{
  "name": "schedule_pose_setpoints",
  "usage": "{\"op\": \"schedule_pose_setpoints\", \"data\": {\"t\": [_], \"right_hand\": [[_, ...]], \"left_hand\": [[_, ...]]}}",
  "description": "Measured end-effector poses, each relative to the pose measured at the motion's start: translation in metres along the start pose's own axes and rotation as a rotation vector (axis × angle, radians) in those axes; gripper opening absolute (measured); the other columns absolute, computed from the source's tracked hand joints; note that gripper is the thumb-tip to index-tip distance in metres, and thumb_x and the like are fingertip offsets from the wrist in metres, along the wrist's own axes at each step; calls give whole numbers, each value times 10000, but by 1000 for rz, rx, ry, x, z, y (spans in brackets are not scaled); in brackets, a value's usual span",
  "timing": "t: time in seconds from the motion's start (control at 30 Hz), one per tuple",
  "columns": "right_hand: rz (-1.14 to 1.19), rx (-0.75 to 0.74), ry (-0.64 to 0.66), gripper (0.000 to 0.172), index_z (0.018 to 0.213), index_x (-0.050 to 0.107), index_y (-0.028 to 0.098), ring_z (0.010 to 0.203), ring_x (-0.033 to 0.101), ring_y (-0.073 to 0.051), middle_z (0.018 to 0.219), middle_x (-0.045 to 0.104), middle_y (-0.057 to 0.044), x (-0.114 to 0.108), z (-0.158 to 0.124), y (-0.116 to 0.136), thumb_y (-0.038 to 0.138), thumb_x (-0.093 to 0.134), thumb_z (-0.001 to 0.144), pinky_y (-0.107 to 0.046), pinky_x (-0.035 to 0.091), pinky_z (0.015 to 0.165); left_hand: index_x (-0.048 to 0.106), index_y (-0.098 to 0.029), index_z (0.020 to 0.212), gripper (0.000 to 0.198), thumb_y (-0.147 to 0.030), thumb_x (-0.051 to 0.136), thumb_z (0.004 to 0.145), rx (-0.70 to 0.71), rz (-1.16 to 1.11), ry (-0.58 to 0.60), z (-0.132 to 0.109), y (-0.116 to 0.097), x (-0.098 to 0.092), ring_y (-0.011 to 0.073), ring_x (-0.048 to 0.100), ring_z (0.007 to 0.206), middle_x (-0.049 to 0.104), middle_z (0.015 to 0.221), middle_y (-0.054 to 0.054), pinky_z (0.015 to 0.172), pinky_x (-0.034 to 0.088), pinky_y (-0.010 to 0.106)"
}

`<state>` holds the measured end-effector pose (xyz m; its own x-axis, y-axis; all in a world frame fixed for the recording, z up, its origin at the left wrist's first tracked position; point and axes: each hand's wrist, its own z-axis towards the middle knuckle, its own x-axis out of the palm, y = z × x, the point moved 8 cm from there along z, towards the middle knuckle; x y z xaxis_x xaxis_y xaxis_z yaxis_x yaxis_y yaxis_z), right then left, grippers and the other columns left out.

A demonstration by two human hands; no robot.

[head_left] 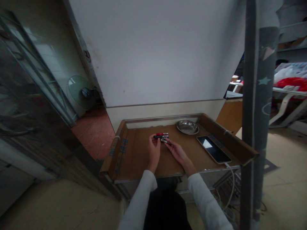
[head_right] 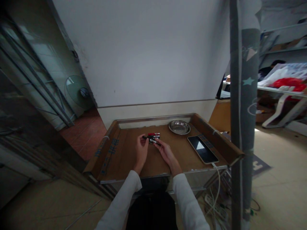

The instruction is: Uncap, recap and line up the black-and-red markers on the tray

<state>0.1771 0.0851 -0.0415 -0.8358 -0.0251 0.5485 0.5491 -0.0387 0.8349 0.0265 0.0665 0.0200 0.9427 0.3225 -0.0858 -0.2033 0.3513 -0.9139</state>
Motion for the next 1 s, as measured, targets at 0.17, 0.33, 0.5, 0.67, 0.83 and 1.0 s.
{"op": "schedule_pose_setpoints", "data": {"t": [0.17, 0.33, 0.5, 0.67, 0.83, 1.0], "right_hand": [[-38, -24, -56, 246, 820, 721, 184, 927, 636, -187, 992, 697, -53, 1, -4, 2, 318, 750, 617, -338, 522, 875], [-91, -89, -133, 344, 825, 715, 178, 835, 640, -165, 900, 711, -44, -3, -5, 7, 322, 804, 525, -345, 497, 875], [-177, -259, -293, 353, 818, 673, 175, 742, 634, -154, 792, 696, -22, -22, -7, 21, 351, 790, 535, -338, 504, 794], [-401, -409, -369, 315, 824, 641, 171, 753, 615, -165, 816, 678, -45, -27, -17, 40, 405, 722, 629, -323, 495, 725], [-631, -428, -148, 218, 777, 644, 193, 792, 611, -180, 808, 677, -41, 4, -17, 40, 393, 664, 690, -329, 478, 762], [-937, -405, 106, 151, 857, 661, 228, 831, 588, -186, 883, 663, -24, 27, -17, 22, 270, 619, 718, -350, 454, 793]], "left_hand": [[501, -173, 973, 173, -226, 539, 813, -67, -44, 8, 1, 22, -8, 136, 604, 850, 613, 948, 59, 805, 490, 293], [514, -162, 917, 153, -241, 560, 794, -105, -66, 91, 0, 41, -9, 135, 600, 790, 611, 872, 41, 755, 487, 283], [549, -182, 883, 105, -208, 569, 783, 2, 85, 311, -9, 31, 2, 138, 593, 795, 620, 856, 15, 770, 469, 282], [576, -214, 886, 135, -130, 549, 784, 234, 273, 552, -22, 13, 23, 162, 563, 938, 616, 937, 13, 874, 433, 315], [563, -206, 900, 165, -92, 538, 782, 329, 469, 495, -16, 12, 22, 201, 504, 1009, 566, 1005, 43, 920, 398, 391], [533, -204, 996, 252, -81, 523, 776, 353, 542, 410, -13, 12, 15, 216, 457, 1045, 498, 1088, 64, 924, 389, 408]]}}
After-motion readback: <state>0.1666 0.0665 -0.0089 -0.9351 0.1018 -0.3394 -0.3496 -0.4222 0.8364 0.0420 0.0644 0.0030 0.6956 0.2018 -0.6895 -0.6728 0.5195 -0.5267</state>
